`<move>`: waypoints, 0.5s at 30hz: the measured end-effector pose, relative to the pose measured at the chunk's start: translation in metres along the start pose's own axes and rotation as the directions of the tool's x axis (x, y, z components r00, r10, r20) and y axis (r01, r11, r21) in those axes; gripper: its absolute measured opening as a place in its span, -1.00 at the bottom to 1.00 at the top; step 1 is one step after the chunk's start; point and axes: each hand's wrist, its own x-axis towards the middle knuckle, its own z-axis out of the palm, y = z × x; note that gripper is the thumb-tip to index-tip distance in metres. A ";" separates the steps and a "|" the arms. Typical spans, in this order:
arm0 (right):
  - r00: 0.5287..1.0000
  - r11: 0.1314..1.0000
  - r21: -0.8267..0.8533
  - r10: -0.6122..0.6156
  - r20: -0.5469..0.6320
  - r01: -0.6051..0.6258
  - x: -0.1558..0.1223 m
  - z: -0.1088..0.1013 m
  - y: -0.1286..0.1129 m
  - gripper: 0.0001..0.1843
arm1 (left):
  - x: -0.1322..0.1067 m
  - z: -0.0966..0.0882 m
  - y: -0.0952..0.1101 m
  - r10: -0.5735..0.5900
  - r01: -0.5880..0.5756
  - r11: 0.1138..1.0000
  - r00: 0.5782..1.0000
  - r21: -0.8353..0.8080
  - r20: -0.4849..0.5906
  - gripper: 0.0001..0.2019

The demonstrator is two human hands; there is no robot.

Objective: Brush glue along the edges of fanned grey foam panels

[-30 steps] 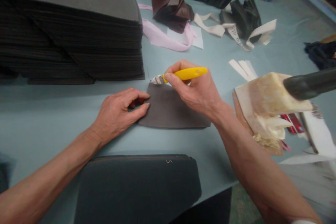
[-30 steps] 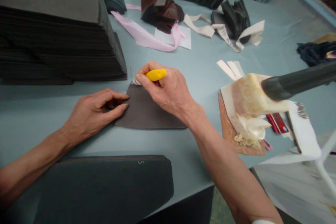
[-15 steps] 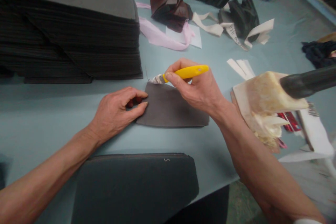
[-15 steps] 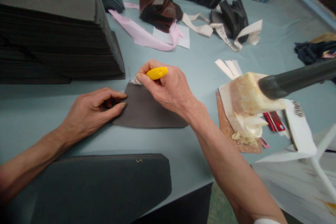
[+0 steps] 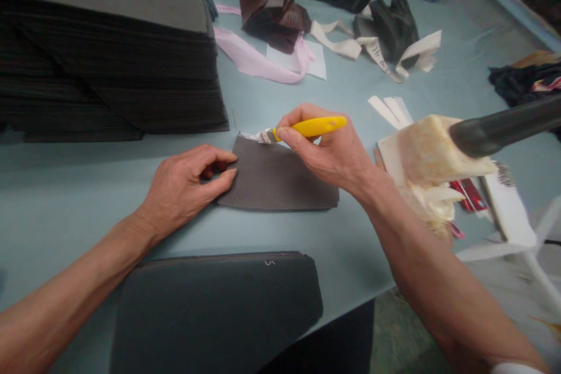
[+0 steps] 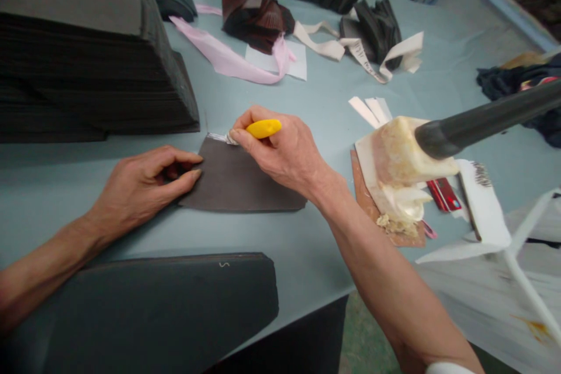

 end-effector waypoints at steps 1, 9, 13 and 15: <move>1.000 1.000 -0.003 0.002 -0.002 -0.002 -0.001 -0.001 0.001 -0.72 | 0.000 0.000 0.000 0.000 0.000 1.000 1.000 0.004 -0.001 -0.69; 1.000 1.000 0.014 0.004 -0.019 -0.004 -0.010 -0.009 0.004 -0.55 | 0.000 0.002 -0.002 -0.001 0.001 1.000 1.000 0.010 -0.011 -0.68; 0.999 1.000 -0.006 0.021 -0.030 -0.022 -0.016 -0.012 0.005 -0.57 | 0.001 0.002 -0.002 -0.007 0.007 1.000 1.000 0.008 -0.015 -0.68; 0.999 1.000 -0.007 0.023 -0.032 -0.024 -0.019 -0.014 0.006 -0.57 | 0.001 0.002 -0.001 -0.011 0.011 1.000 1.000 0.007 -0.012 -0.68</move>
